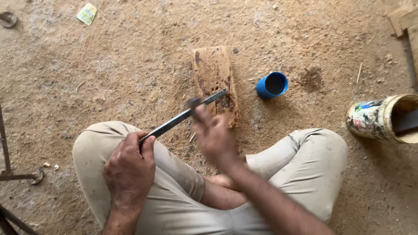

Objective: The person sits on the floor and sharpens a long metal blade using a sharpening stone. They repeatedly rub the stone along the blade's edge, occasionally dipping the stone into a blue cup of liquid and inspecting the blade's edge.

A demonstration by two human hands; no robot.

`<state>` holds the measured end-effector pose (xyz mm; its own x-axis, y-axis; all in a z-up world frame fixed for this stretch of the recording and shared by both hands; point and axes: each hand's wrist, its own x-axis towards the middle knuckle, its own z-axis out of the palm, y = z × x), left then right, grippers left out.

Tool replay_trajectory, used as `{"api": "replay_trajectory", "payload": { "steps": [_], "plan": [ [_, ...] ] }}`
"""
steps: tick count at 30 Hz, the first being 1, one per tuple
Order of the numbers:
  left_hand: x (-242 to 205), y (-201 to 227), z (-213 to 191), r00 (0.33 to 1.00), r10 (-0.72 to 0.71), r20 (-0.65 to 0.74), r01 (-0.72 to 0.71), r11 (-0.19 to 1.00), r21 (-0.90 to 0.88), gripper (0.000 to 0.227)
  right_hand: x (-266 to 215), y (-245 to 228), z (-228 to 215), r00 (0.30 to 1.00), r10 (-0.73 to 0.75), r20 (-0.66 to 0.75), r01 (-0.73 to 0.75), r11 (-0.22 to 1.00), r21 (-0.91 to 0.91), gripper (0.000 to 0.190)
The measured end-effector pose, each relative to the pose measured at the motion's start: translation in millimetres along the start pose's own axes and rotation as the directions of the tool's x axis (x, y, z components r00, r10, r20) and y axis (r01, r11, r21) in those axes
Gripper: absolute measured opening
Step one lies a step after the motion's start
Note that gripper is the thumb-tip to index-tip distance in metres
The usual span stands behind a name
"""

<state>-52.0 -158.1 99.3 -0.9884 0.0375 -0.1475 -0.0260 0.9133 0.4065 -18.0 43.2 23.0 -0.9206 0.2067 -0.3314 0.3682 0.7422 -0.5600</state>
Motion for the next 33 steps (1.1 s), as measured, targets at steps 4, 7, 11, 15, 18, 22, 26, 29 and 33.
{"api": "replay_trajectory", "payload": {
  "steps": [4, 7, 11, 15, 18, 22, 26, 29, 33],
  "plan": [
    [-5, -5, 0, 1.000, 0.013, 0.017, -0.014, 0.999, 0.038, 0.025, -26, -17, 20, 0.964, -0.264, -0.042, 0.261, 0.963, -0.065, 0.056],
    [-4, -5, 1, 0.998, 0.052, -0.017, -0.053, 0.999, -0.010, 0.024, 12, 8, -5, 1.000, -0.001, -0.019, 0.003, 0.998, 0.064, 0.053],
    [-2, -5, 0, 1.000, 0.007, 0.021, -0.007, 1.000, -0.021, 0.025, 27, 21, -15, 0.990, 0.020, -0.137, -0.019, 1.000, 0.004, 0.053],
    [-4, -4, -1, 0.994, 0.083, -0.066, -0.085, 0.996, -0.027, 0.023, -21, -16, 29, 0.943, -0.320, -0.097, 0.323, 0.946, 0.018, 0.047],
    [-7, -6, 0, 0.996, 0.075, -0.039, -0.075, 0.997, -0.009, 0.022, -28, -13, 36, 0.869, -0.473, -0.147, 0.460, 0.881, -0.110, 0.057],
    [-2, -6, 0, 0.999, 0.046, -0.009, -0.046, 0.999, -0.015, 0.024, 35, 30, -11, 0.990, 0.133, 0.043, -0.138, 0.981, 0.135, 0.046],
    [-2, -3, -1, 1.000, 0.028, 0.013, -0.028, 1.000, -0.001, 0.026, 45, 35, -25, 0.994, 0.094, -0.061, -0.089, 0.993, 0.084, 0.048],
    [-4, -4, -2, 0.998, 0.056, -0.036, -0.056, 0.998, -0.002, 0.024, 2, 5, 11, 0.999, -0.019, 0.041, 0.010, 0.981, 0.196, 0.047],
    [-7, -6, -1, 0.997, 0.066, -0.038, -0.066, 0.998, -0.011, 0.024, -14, 4, 21, 0.903, -0.423, -0.074, 0.419, 0.906, -0.062, 0.056]
  ]
}}
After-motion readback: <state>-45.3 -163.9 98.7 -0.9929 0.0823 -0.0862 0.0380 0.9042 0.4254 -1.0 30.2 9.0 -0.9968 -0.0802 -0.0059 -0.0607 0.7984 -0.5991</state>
